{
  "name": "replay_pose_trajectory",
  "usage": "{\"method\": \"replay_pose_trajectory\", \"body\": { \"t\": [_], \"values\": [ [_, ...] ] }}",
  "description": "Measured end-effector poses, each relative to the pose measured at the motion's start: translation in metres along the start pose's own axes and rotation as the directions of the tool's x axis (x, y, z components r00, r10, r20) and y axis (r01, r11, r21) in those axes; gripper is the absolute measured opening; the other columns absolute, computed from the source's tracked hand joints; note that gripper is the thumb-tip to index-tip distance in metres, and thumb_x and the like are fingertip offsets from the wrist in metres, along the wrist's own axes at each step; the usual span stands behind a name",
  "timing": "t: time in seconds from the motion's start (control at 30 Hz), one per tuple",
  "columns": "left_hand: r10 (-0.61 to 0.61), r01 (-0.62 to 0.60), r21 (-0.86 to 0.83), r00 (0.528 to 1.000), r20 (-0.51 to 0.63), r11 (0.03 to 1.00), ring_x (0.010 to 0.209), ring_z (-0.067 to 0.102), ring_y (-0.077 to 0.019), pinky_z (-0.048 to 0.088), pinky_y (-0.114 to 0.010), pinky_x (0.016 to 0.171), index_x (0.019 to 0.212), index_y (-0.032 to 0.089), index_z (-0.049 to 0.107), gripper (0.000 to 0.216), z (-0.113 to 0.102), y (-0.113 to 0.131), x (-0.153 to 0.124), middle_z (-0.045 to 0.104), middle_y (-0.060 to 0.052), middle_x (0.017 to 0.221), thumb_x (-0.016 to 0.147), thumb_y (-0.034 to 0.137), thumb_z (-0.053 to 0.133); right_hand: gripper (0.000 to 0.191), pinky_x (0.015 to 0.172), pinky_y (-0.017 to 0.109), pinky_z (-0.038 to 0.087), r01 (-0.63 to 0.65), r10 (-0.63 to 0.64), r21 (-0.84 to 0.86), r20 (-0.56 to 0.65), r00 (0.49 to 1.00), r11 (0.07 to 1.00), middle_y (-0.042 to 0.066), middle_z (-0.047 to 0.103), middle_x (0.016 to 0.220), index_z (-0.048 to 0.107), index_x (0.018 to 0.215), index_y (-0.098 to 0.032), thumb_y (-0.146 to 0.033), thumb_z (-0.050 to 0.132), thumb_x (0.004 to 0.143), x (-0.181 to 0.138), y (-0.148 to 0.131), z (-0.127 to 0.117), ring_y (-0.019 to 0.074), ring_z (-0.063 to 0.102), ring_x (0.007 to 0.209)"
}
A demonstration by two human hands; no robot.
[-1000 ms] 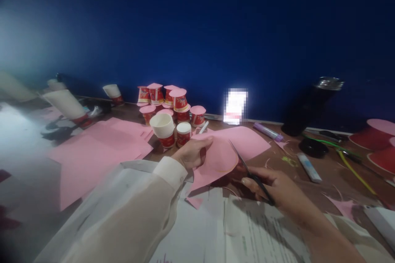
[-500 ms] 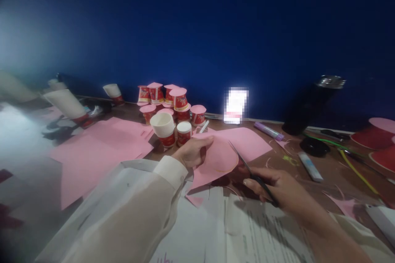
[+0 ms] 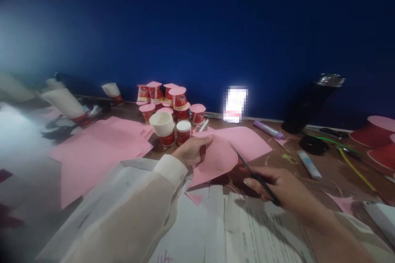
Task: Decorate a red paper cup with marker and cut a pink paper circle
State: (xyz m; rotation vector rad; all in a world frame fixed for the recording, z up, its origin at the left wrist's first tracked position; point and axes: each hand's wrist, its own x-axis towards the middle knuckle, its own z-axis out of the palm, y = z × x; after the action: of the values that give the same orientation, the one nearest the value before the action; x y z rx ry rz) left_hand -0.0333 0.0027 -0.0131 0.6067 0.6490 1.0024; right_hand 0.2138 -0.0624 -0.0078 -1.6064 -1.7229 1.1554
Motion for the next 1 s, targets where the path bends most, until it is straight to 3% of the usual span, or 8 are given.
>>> {"method": "replay_pose_trajectory", "body": {
  "t": [0.2,0.37,0.67,0.8,1.0],
  "values": [
    [0.0,0.0,-0.005,1.0,0.002,1.0,0.078,0.072,-0.0191,0.054,-0.03,0.083,0.082,0.009,0.071,0.008,-0.002,-0.001,0.001,0.074,-0.009,0.075,0.085,0.017,0.072,0.055,0.051,0.028,0.035,0.005,-0.006,0.01,0.051,0.999,1.0,0.002,0.061,0.063,0.082,0.108,-0.021,-0.06,0.076,0.069,-0.001,0.0,-0.002,0.0144,0.047,0.055],
    [0.003,-0.004,-0.029,1.0,-0.013,1.0,0.074,0.072,-0.0184,0.056,-0.03,0.081,0.08,0.011,0.069,0.007,-0.001,0.0,0.002,0.073,-0.008,0.073,0.085,0.014,0.072,0.054,0.048,0.026,0.034,-0.016,0.016,-0.022,0.025,1.0,1.0,0.001,0.059,0.056,0.082,0.106,-0.023,-0.062,0.074,0.07,0.001,0.001,-0.003,0.0151,0.049,0.054],
    [0.115,-0.133,-0.099,0.98,-0.164,0.986,0.067,0.069,-0.0143,0.055,-0.028,0.077,0.078,0.015,0.063,0.023,0.004,0.001,0.007,0.071,0.0,0.07,0.069,0.007,0.083,0.057,0.05,0.027,0.038,-0.042,0.042,0.008,0.039,0.998,0.999,0.0,0.057,0.054,0.081,0.111,-0.019,-0.059,0.076,0.07,0.001,-0.001,-0.003,0.0139,0.047,0.052],
    [0.172,-0.179,-0.038,0.976,-0.136,0.983,0.067,0.069,-0.016,0.054,-0.03,0.079,0.075,0.015,0.064,0.025,0.004,0.002,0.009,0.069,0.0,0.068,0.065,0.012,0.087,0.057,0.048,0.027,0.037,-0.026,0.025,0.046,0.037,0.999,0.999,-0.001,0.052,0.05,0.084,0.103,-0.019,-0.061,0.078,0.064,-0.003,-0.01,0.001,0.013,0.044,0.048],
    [0.127,-0.124,0.059,0.99,-0.053,0.991,0.065,0.066,-0.0167,0.052,-0.031,0.072,0.074,0.012,0.066,0.028,0.002,0.006,0.005,0.071,-0.004,0.069,0.062,0.021,0.09,0.044,0.052,0.027,0.04,0.041,-0.04,0.142,-0.01,0.999,0.989,-0.001,0.05,0.051,0.085,0.091,-0.023,-0.058,0.078,0.065,-0.016,-0.032,0.011,0.0124,0.041,0.05]
  ]
}}
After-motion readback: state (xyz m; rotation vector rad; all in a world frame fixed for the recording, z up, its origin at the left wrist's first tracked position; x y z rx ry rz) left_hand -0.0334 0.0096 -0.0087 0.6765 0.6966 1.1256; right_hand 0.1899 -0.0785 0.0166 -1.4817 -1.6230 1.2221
